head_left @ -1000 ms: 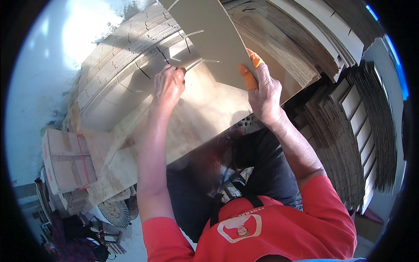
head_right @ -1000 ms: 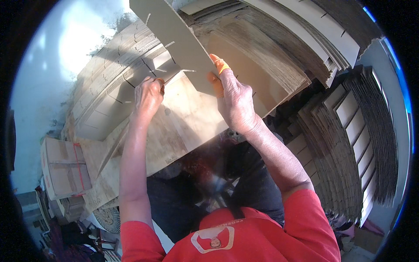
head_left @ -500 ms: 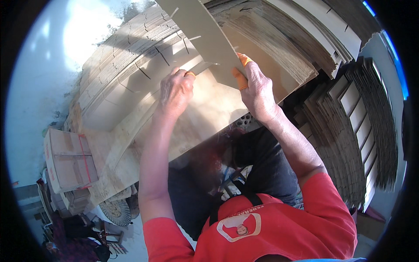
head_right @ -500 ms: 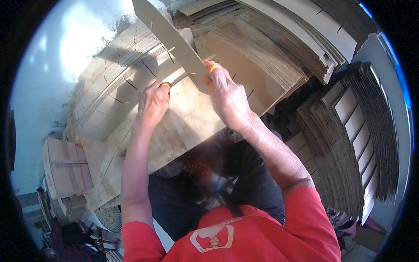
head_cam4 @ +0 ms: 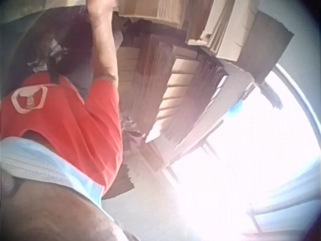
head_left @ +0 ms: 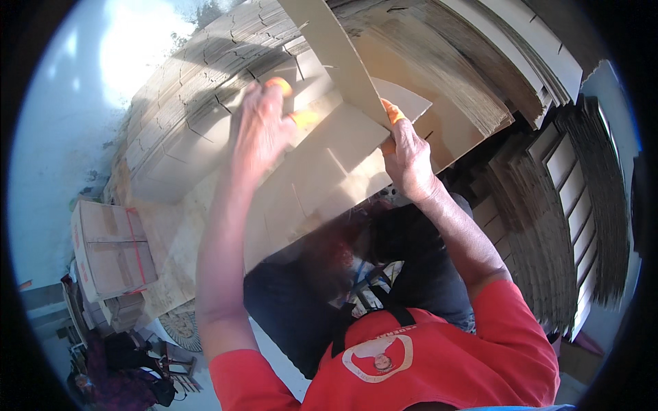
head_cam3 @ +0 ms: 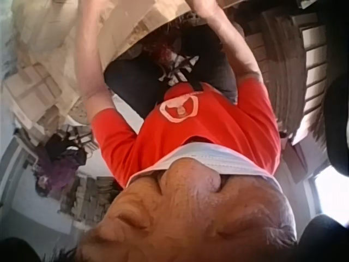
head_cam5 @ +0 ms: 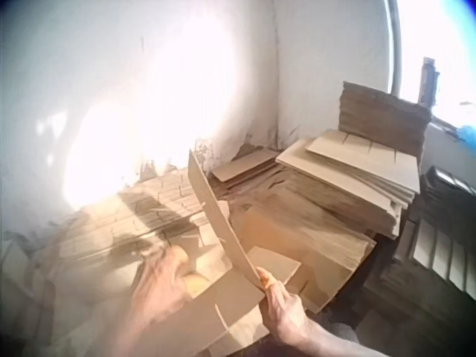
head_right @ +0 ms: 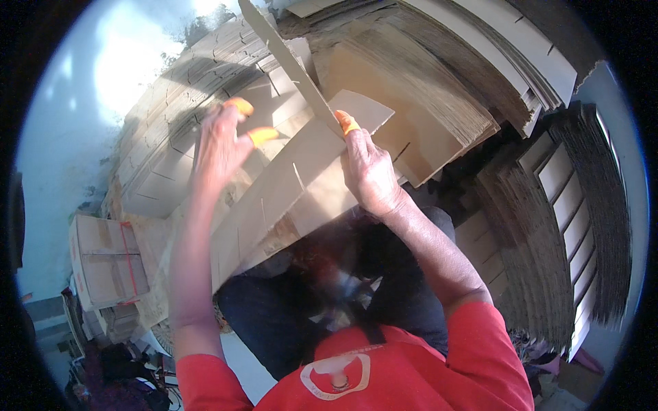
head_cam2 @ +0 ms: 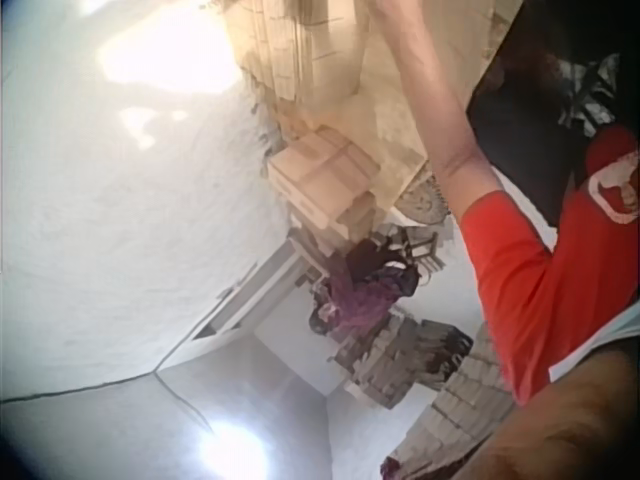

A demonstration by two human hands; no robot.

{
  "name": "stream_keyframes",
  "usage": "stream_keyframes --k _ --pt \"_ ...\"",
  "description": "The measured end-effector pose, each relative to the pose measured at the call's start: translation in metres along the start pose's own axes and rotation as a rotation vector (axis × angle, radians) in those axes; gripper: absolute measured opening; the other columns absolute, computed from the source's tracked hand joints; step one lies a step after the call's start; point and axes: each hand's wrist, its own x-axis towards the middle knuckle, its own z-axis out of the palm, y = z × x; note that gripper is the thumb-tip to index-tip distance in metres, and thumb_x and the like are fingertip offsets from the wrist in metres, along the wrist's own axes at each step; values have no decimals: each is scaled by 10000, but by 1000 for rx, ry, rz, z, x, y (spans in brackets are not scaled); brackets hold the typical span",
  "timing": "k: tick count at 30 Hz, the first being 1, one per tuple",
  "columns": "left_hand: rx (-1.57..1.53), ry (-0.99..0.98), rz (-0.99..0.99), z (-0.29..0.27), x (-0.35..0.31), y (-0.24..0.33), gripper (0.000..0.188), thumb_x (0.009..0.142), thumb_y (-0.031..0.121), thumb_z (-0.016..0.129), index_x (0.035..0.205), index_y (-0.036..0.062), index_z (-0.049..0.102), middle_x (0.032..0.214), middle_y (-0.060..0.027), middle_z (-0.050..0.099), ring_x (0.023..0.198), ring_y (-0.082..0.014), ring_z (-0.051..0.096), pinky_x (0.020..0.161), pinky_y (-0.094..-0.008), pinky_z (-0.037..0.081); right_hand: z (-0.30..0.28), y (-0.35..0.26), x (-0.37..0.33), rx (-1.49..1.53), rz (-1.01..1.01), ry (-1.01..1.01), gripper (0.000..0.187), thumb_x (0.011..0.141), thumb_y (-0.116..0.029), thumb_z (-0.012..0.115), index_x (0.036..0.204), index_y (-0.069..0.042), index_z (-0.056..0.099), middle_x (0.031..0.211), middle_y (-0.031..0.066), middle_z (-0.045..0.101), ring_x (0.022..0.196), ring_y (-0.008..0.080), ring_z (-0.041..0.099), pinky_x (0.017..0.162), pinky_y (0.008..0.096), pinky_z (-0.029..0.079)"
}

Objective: The person folds flat cardboard sheets into a honeycomb structure by hand, repeatedly pressing along pre-scored lines to form a grid of triangular cells. The finished pieces are stacked on the floor.

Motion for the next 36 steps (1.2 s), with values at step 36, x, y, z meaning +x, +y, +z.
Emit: stream_keyframes --k 36 --pt "395 113 198 57 29 -100 81 803 63 587 809 65 668 847 -67 642 929 -228 564 819 -364 446 -3 -8 2 128 -42 -17 808 718 172 498 1478 26 267 1451 246 412 1174 363 582 912 375 536"
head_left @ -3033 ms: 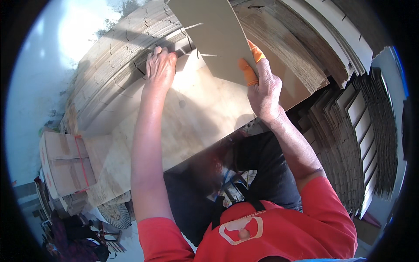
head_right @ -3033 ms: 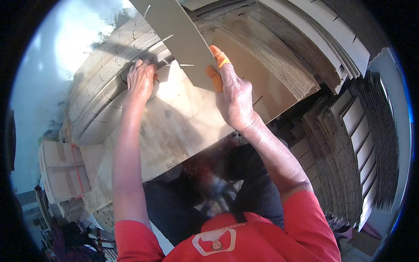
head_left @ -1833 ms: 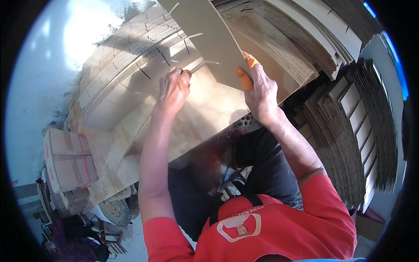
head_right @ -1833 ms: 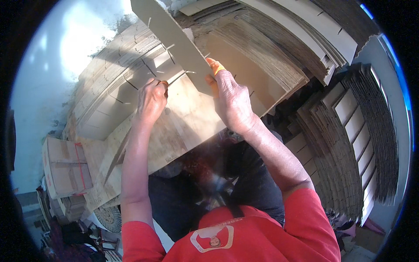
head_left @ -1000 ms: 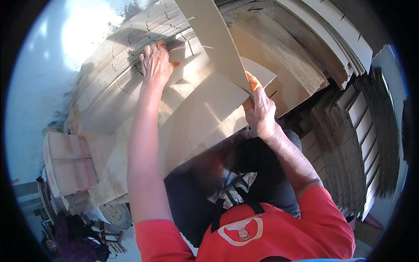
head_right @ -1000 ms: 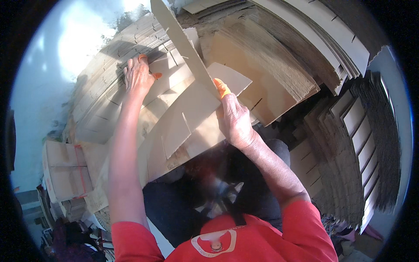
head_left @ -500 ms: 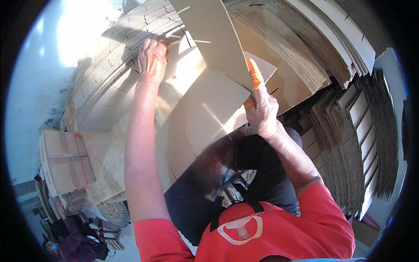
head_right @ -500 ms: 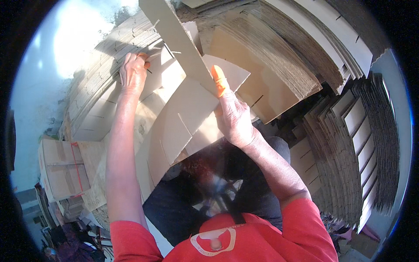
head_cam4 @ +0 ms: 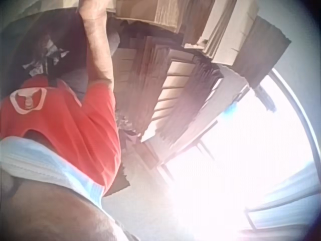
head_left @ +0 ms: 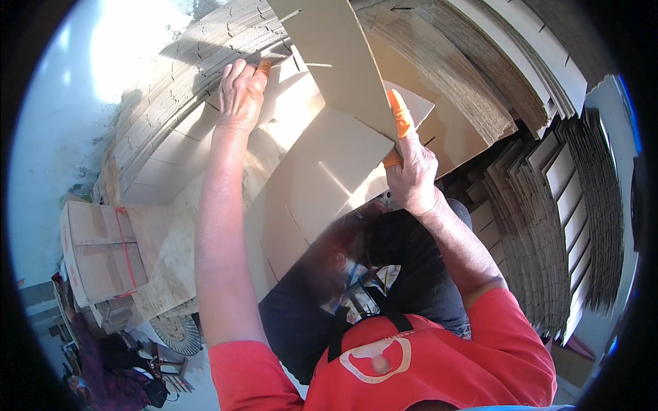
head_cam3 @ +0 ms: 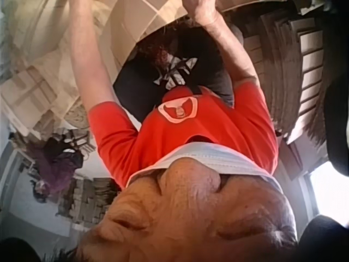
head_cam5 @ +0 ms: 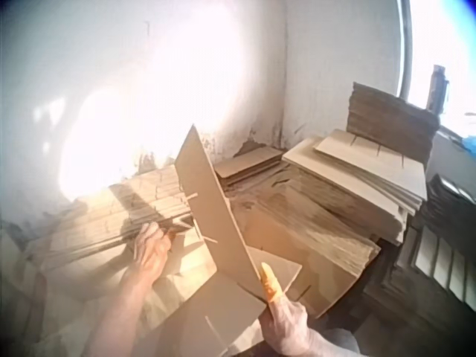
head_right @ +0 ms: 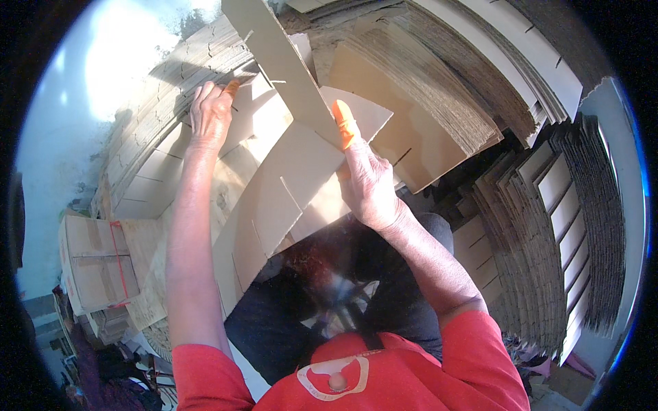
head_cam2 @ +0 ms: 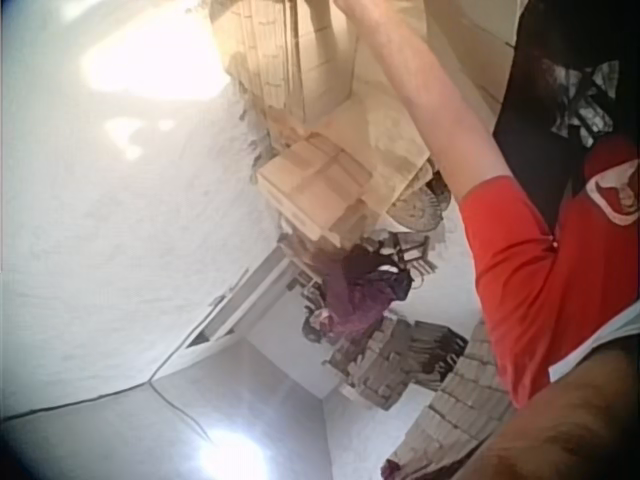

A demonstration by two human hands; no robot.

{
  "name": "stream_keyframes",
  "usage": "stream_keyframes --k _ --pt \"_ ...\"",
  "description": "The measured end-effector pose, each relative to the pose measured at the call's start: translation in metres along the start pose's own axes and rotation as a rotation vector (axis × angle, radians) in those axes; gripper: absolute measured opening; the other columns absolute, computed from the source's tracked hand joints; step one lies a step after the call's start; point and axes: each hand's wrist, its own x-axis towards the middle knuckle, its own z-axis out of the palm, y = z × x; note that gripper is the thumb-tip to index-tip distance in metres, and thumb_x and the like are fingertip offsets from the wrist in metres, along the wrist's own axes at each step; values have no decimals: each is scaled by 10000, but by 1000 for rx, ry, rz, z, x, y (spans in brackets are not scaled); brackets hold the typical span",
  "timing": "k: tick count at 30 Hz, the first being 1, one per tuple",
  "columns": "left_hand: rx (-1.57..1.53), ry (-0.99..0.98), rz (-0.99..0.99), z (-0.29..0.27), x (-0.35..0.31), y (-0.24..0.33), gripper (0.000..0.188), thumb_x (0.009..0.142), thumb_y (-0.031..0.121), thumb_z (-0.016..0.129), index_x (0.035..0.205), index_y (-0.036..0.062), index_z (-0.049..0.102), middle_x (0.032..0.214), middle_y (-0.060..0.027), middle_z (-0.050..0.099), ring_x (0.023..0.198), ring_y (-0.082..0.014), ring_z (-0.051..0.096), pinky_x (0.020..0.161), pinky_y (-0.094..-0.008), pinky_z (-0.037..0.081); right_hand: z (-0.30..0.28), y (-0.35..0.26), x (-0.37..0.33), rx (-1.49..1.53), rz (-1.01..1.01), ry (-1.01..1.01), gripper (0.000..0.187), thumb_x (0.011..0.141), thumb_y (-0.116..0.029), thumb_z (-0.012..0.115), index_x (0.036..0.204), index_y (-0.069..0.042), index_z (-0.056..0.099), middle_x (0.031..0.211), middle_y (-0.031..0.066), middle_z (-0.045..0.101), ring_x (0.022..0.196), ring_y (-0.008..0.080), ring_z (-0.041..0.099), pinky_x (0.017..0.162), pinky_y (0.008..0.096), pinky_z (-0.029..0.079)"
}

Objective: The person folds flat cardboard sheets into a honeycomb structure by hand, repeatedly pressing along pre-scored lines to form a grid of triangular cells. The finished pieces are stacked on the floor.

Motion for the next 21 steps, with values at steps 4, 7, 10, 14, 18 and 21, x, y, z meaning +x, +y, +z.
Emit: stream_keyframes --k 4,7,10,14,18,21 --pt "-31 -91 -4 2 -3 1 107 798 48 595 842 68 690 826 -86 674 957 -227 580 834 -378 426 2 1 -3 -16 -9 -3 771 757 152 503 1479 22 264 1453 242 413 1196 359 572 934 379 526" --pt "-55 -123 -34 -8 -1 16 115 791 45 606 854 72 698 829 -92 697 958 -223 598 854 -383 407 1 5 -6 6 -5 -11 738 781 136 513 1473 22 283 1415 249 453 1184 358 583 944 382 521" --pt "-91 -265 -73 -18 0 21 180 778 18 612 926 73 700 860 -136 697 882 -290 650 792 -415 476 -3 3 -8 29 -36 -6 717 785 132 531 1460 21 319 1348 258 516 1145 354 610 936 379 525" --pt "-241 -346 -144 -15 -8 21 222 793 -5 568 958 74 693 830 -174 673 813 -354 672 692 -454 528 0 5 -16 -30 -128 29 739 752 143 545 1453 16 349 1283 265 559 1080 358 641 864 368 554" --pt "-322 -156 -66 -23 -10 34 150 798 29 541 864 72 669 788 -161 650 822 -325 654 689 -448 532 -4 2 -17 -24 -117 -11 764 735 146 544 1459 0 349 1288 267 555 967 351 677 760 353 583" --pt "-322 -90 -31 -30 -10 43 123 792 33 549 833 79 656 777 -137 645 815 -300 645 684 -434 533 -5 0 -18 -66 -133 11 768 738 138 544 1464 -31 356 1303 262 548 846 328 700 676 336 594"
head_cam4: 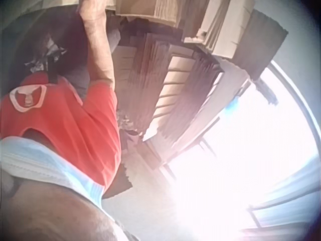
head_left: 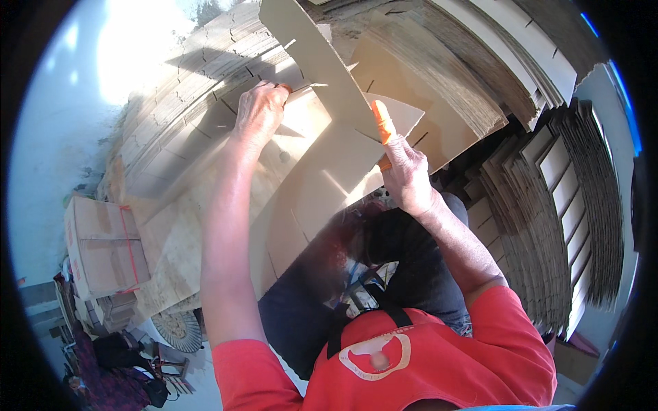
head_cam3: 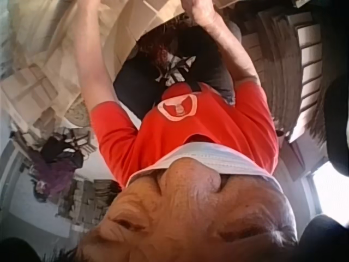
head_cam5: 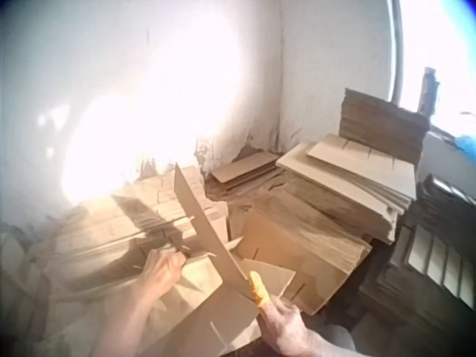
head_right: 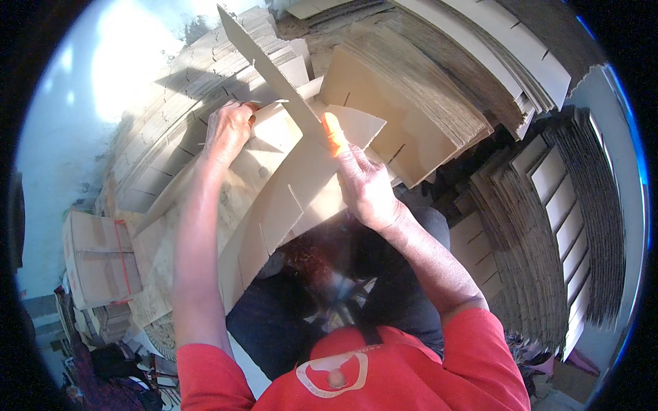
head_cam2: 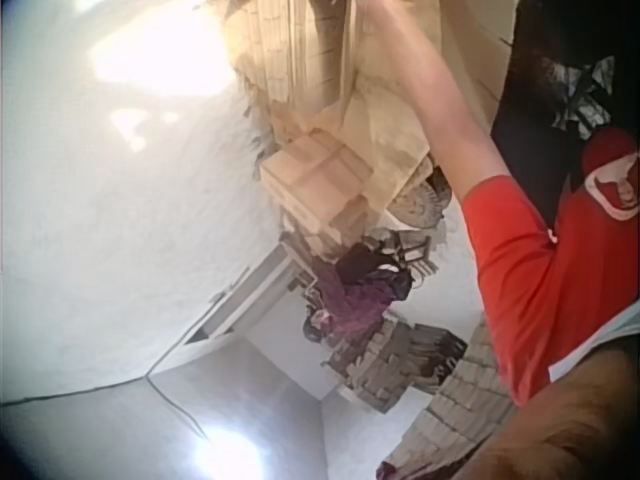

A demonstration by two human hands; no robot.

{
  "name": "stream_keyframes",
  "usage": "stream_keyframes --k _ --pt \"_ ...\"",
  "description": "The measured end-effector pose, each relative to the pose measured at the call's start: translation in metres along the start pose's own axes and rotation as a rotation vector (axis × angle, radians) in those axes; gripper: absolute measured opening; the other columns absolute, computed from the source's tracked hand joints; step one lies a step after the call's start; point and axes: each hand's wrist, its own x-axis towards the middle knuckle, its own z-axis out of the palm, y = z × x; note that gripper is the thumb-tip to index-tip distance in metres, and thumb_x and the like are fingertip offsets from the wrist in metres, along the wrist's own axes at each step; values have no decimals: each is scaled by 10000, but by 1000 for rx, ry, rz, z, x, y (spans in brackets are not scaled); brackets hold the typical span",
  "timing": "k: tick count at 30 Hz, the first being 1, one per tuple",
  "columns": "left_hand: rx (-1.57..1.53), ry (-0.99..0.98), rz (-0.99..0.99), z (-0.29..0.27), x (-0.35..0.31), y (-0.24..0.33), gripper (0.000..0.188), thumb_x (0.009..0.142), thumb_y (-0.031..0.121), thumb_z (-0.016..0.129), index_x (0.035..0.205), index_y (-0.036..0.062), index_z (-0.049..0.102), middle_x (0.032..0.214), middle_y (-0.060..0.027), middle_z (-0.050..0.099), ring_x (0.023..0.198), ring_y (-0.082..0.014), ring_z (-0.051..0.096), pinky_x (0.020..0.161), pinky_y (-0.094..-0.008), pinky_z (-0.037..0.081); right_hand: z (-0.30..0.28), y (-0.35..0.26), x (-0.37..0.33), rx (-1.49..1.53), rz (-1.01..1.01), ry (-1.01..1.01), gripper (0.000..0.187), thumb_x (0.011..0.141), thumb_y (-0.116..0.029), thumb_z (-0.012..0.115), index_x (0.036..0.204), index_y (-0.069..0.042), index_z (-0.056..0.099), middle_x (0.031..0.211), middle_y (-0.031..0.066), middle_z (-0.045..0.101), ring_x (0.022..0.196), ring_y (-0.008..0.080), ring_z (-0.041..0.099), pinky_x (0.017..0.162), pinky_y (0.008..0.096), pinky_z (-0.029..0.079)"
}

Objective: The person folds flat cardboard sheets into a honeycomb structure by hand, repeatedly pressing along pre-scored lines to form a grid of triangular cells. The finished pieces are stacked on the floor.

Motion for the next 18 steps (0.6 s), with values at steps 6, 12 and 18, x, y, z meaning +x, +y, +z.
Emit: stream_keyframes --k 6,12,18 --pt "-207 65 38 -28 -4 41 130 762 -13 570 847 27 660 785 -154 633 773 -328 622 650 -414 503 3 0 -7 -99 47 -30 707 788 85 526 1460 -82 383 1297 258 557 682 301 694 573 328 588" --pt "-317 -22 -61 -52 -19 78 155 784 79 704 929 28 684 814 -122 646 718 -235 614 638 -337 500 11 3 -19 -178 105 -107 709 791 70 517 1467 -79 365 1250 255 589 645 295 686 556 328 583" --pt "-439 -137 -410 -69 10 38 450 691 300 865 983 12 679 852 -103 668 764 -152 631 716 -304 524 -3 -10 -18 -77 120 -28 789 731 133 519 1477 -14 307 1299 241 557 822 305 697 636 334 592"
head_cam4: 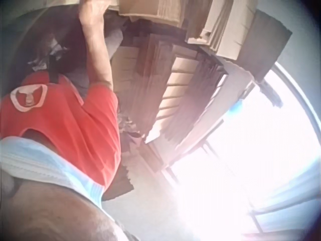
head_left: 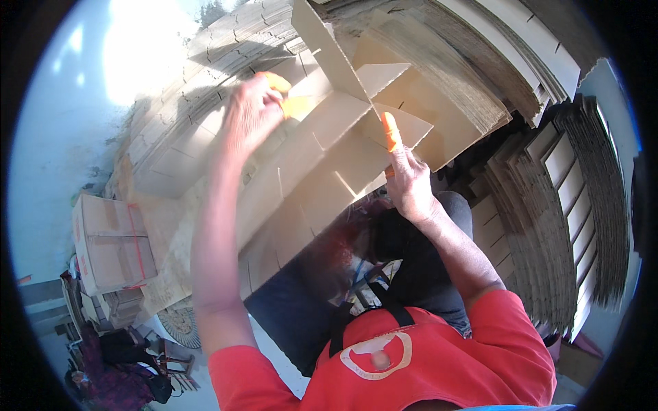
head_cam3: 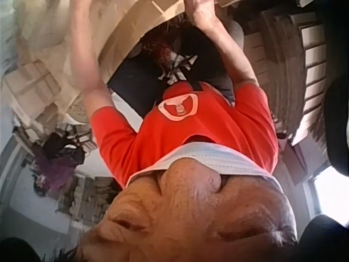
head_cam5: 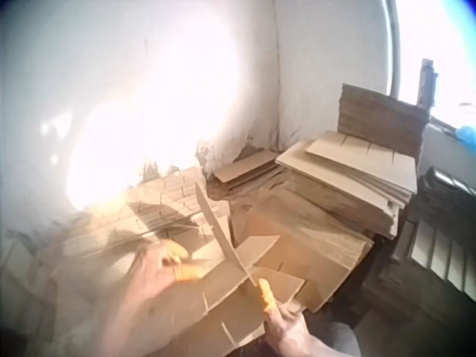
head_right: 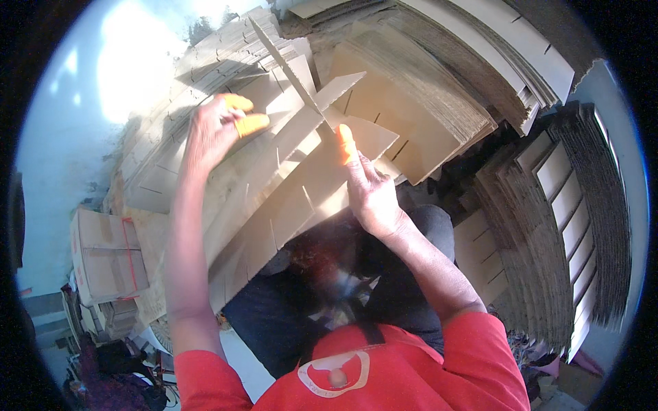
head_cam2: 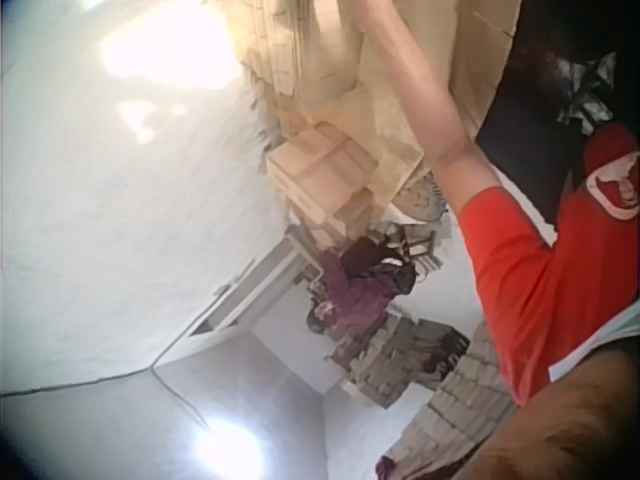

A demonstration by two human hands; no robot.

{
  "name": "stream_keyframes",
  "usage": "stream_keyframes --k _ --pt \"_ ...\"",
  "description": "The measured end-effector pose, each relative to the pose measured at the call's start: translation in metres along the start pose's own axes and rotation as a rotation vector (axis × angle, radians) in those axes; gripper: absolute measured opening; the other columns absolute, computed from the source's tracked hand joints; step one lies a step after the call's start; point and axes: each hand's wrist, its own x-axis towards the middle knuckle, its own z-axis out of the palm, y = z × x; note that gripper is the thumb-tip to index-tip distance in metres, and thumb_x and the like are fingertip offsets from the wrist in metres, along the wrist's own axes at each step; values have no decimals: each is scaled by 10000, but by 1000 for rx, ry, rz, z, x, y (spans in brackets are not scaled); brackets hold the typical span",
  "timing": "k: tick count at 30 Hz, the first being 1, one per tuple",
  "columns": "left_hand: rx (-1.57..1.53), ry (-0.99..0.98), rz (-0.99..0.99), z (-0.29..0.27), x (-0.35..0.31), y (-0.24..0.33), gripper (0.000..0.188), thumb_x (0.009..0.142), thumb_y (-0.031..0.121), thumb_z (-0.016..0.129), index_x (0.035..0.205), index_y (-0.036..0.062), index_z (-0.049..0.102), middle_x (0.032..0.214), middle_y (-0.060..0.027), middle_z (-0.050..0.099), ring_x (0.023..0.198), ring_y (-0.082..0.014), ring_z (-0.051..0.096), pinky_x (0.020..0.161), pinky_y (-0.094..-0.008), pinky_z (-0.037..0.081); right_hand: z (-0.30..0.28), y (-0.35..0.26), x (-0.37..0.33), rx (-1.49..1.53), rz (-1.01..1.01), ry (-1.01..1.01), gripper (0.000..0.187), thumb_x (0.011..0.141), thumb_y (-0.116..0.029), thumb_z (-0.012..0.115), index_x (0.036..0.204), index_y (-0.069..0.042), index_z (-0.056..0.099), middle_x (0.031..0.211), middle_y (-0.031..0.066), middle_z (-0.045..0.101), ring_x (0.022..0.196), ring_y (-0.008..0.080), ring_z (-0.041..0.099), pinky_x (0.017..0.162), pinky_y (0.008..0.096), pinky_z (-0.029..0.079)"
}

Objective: The person folds flat cardboard sheets into a honeycomb structure by hand, repeatedly pressing along pre-scored lines to form a grid of triangular cells. The finished pieces are stacked on the floor.

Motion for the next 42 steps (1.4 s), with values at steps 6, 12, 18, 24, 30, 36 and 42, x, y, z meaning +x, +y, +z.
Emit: stream_keyframes --k 6,12,18,24,30,36,42 --pt "617 165 90 29 62 -61 488 677 245 830 1041 27 590 956 -156 644 1030 -328 567 826 -454 458 -3 -1 -1 24 -3 -23 799 725 154 532 1474 6 297 1353 240 513 1014 342 661 717 324 593" --pt "840 250 182 58 83 -104 388 712 207 789 1025 59 612 961 -107 631 980 -299 574 807 -421 477 1 5 1 48 -44 -20 787 717 169 550 1456 25 321 1395 263 468 1095 360 633 747 338 594" --pt "730 327 357 47 74 -98 197 755 78 719 942 99 663 958 -86 663 927 -291 608 773 -428 503 5 10 2 23 -100 0 778 708 172 558 1442 50 330 1387 264 478 1073 352 647 728 337 596" --pt "571 301 364 41 57 -80 198 753 9 681 928 99 676 890 -87 687 883 -301 644 700 -421 529 4 5 2 51 -104 18 762 697 176 562 1425 50 371 1318 246 547 1050 340 657 704 329 594" --pt "510 288 385 40 49 -76 189 768 7 589 925 95 647 931 -99 660 934 -316 637 743 -433 542 -6 -2 -2 49 -132 37 764 699 178 539 1430 27 378 1305 246 556 988 341 678 696 344 598" --pt "486 307 386 41 39 -63 120 786 20 583 863 89 644 857 -107 647 874 -305 634 729 -422 533 -11 -3 -9 74 -107 7 783 714 153 532 1456 -34 367 1280 252 568 899 343 696 668 350 602" --pt "433 333 452 36 26 -43 51 776 18 594 783 67 608 797 -99 631 812 -289 617 696 -404 528 -14 -4 -12 -6 2 -126 772 741 99 528 1474 -65 347 1166 252 615 721 324 693 586 359 591"
